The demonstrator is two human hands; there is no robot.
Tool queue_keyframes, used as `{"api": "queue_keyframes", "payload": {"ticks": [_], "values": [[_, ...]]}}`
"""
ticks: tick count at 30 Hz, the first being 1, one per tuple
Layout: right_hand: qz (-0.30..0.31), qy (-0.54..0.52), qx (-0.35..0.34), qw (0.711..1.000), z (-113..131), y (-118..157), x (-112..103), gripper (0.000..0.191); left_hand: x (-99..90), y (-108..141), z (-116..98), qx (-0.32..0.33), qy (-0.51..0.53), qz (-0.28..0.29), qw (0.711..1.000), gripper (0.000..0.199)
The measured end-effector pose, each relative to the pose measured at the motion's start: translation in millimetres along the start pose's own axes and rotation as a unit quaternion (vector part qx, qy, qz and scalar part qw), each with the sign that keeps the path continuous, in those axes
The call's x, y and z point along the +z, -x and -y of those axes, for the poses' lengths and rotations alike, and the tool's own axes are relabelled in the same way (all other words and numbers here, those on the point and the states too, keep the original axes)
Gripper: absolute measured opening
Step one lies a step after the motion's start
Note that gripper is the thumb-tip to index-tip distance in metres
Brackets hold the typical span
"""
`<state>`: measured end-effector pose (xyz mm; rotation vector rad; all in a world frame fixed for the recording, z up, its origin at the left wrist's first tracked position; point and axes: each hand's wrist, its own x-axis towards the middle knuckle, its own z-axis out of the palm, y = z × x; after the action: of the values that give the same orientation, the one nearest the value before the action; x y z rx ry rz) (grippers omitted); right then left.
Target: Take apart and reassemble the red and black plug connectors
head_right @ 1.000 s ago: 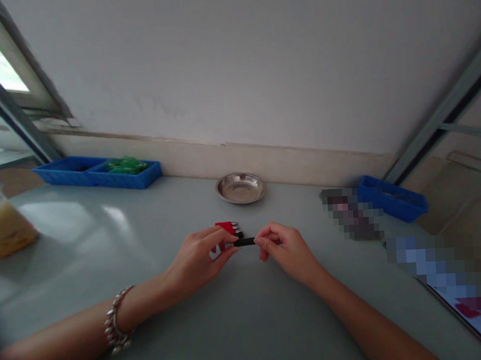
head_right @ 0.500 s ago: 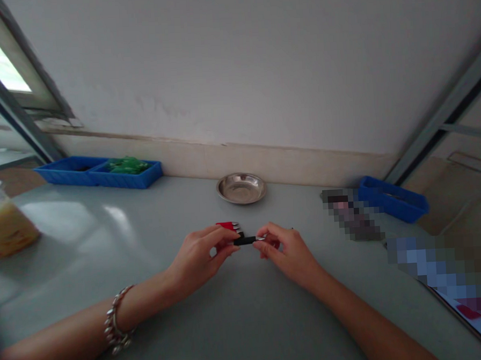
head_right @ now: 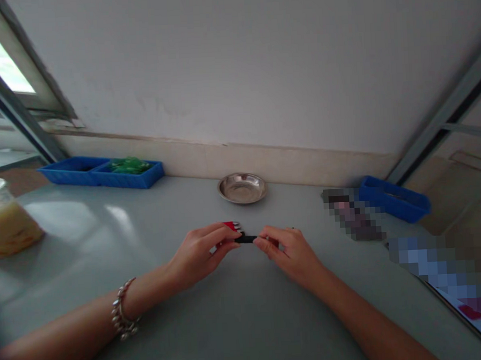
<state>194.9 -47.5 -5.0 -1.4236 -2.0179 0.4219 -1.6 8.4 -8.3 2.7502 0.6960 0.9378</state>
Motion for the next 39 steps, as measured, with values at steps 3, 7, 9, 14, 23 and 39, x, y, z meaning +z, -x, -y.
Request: {"api": "queue_keyframes", "payload": {"ticks": [3, 7, 9, 14, 23, 39], "values": [[-0.039, 0.046, -0.002, 0.998, -5.9, -0.4, -1.3, 0.029, -4.5, -5.2, 11.7, -0.045, -0.051, 0.014, 0.998, 0.019], [-0.086, 0.145, 0.024, 0.985, -20.4, -0.2, -7.2, 0.034, -11.4, -12.8, 29.4, -0.150, -0.142, 0.013, 0.978, 0.020], [-0.093, 0.196, 0.059, 0.974, -27.9, 0.3, -9.7, 0.035, -12.6, -14.5, 36.5, -0.178, -0.165, 0.030, 0.970, 0.021], [-0.061, 0.264, 0.101, 0.957, -41.5, 2.2, -7.5, 0.031, -8.8, -13.1, 48.4, -0.186, -0.135, 0.085, 0.970, 0.022], [-0.007, 0.201, 0.097, 0.975, -57.3, -1.4, -0.3, 0.012, -2.7, -13.3, 57.6, -0.175, -0.093, 0.117, 0.973, 0.024], [-0.036, 0.210, 0.114, 0.970, -59.5, -1.1, 1.1, 0.017, -9.0, -12.3, 36.1, -0.087, -0.119, 0.113, 0.983, 0.027]]}}
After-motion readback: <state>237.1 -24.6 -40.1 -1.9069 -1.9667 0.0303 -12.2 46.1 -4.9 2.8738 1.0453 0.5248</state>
